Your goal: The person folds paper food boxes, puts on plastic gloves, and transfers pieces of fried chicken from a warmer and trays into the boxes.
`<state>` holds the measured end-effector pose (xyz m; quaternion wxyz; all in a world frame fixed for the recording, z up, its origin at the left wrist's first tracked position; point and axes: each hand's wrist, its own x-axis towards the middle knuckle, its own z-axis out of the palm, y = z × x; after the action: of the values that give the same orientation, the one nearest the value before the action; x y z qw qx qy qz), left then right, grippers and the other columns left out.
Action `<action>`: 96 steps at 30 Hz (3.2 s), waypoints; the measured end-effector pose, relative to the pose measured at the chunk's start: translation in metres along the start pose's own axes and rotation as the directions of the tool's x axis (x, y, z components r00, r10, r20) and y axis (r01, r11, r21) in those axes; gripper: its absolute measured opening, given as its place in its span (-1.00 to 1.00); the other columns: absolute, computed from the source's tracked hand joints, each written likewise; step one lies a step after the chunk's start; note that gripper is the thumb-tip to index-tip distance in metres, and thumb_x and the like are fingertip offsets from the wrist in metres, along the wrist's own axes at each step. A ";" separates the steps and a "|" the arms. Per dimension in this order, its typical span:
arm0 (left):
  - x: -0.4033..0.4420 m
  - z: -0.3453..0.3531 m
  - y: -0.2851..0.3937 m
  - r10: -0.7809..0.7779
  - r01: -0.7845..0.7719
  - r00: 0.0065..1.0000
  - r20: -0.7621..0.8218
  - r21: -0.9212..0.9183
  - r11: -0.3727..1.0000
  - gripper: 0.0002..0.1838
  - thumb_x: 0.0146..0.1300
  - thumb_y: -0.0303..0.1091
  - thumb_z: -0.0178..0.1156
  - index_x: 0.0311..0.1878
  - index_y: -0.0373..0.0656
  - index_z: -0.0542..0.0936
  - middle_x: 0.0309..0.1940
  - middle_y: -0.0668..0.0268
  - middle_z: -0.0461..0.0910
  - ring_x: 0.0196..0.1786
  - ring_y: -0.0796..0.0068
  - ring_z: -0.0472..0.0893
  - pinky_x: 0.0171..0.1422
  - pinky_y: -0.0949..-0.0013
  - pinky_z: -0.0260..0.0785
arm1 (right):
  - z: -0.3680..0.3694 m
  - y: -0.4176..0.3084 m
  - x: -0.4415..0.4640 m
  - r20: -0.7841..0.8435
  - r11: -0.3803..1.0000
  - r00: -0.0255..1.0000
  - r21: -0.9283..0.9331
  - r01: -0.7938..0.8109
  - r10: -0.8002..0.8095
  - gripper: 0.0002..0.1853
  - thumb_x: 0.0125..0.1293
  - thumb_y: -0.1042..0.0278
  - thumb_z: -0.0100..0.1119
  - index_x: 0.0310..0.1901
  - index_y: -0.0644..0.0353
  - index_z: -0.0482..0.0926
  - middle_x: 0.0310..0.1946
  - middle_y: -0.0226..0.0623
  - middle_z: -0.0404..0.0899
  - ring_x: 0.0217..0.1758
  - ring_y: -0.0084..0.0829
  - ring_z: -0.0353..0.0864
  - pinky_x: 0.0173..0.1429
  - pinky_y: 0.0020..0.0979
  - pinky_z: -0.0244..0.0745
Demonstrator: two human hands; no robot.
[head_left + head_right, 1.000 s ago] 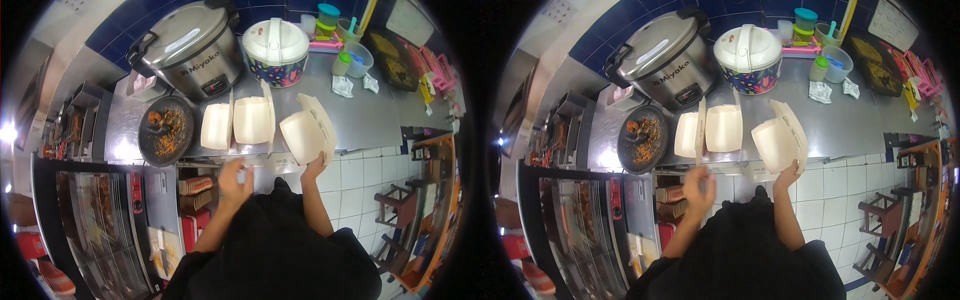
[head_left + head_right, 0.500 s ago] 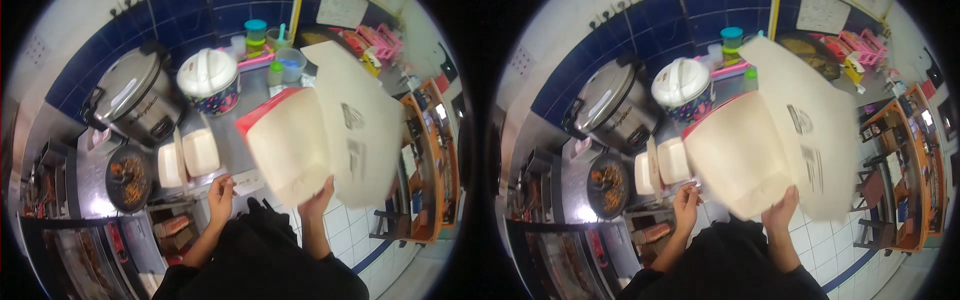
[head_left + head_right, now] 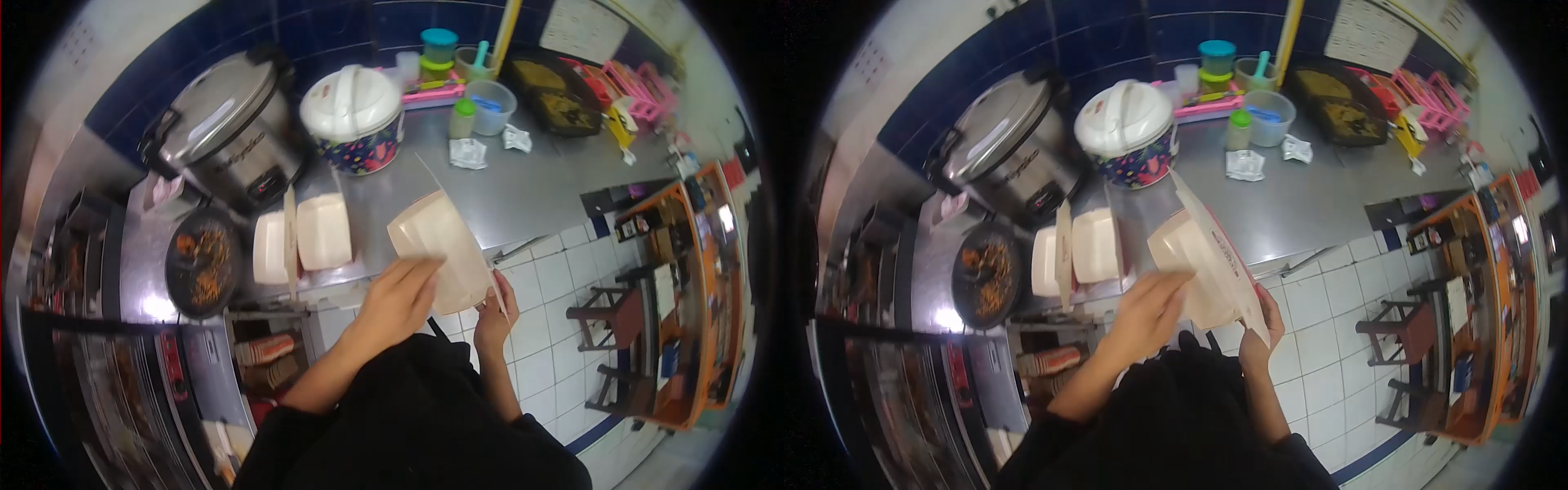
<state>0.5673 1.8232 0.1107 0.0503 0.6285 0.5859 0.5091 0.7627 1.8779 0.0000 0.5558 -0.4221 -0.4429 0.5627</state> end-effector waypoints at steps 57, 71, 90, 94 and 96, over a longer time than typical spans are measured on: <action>0.003 -0.001 -0.053 0.175 -0.233 0.972 0.156 0.570 0.788 -0.75 0.02 -0.30 0.21 -0.20 -0.15 0.57 -0.29 0.33 0.58 -0.17 0.39 0.62 -0.08 0.27 0.43 | -0.024 0.087 0.084 -0.196 0.836 0.835 0.331 -0.437 0.514 -0.40 0.52 -0.06 0.06 0.41 0.17 0.33 0.29 -0.03 0.50 0.35 -0.15 0.49 0.38 -0.04 0.38; -0.081 0.025 -0.136 -0.541 0.037 0.657 0.525 0.695 0.718 -0.90 0.13 -0.31 0.20 -0.31 -0.04 0.64 -0.43 0.35 0.66 -0.30 0.35 0.69 -0.20 0.25 0.48 | -0.014 0.087 0.070 -0.120 0.843 0.857 0.293 -0.451 0.500 -0.32 0.50 -0.06 0.09 0.45 0.23 0.24 0.33 0.04 0.40 0.40 -0.06 0.41 0.43 -0.03 0.37; -0.079 0.035 -0.177 -0.512 0.098 0.784 0.352 0.744 0.661 -0.76 0.22 -0.37 0.11 -0.08 0.01 0.67 -0.25 0.35 0.69 -0.10 0.33 0.69 0.12 0.11 0.39 | 0.038 0.126 0.068 -0.020 0.825 0.825 0.042 -0.564 0.565 -0.28 0.45 -0.19 0.13 0.46 0.06 0.24 0.35 -0.10 0.40 0.28 -0.06 0.50 0.26 0.00 0.47; -0.080 0.027 -0.165 -0.238 0.104 0.967 0.085 0.726 0.680 -0.58 0.20 -0.46 0.12 0.16 -0.08 0.60 0.01 0.25 0.66 0.16 0.28 0.61 0.33 0.06 0.32 | 0.068 0.127 0.067 0.010 0.834 0.835 0.049 -0.549 0.550 -0.35 0.49 -0.03 0.16 0.42 0.19 0.25 0.30 -0.10 0.43 0.23 -0.15 0.58 0.15 -0.12 0.60; -0.078 -0.002 -0.135 -0.314 0.245 0.949 0.012 0.598 0.763 -0.46 0.13 -0.48 0.21 0.26 -0.21 0.53 0.18 0.23 0.62 0.28 0.21 0.55 0.43 0.01 0.23 | 0.074 0.136 0.068 0.024 0.842 0.844 0.044 -0.537 0.536 -0.36 0.50 -0.01 0.15 0.43 0.19 0.26 0.31 -0.10 0.42 0.24 -0.13 0.58 0.17 -0.11 0.60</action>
<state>0.4897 1.8023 -0.0223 -0.0392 0.5457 0.7979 0.2529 0.6547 1.9449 -0.1117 0.3842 -0.5121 -0.2962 0.7088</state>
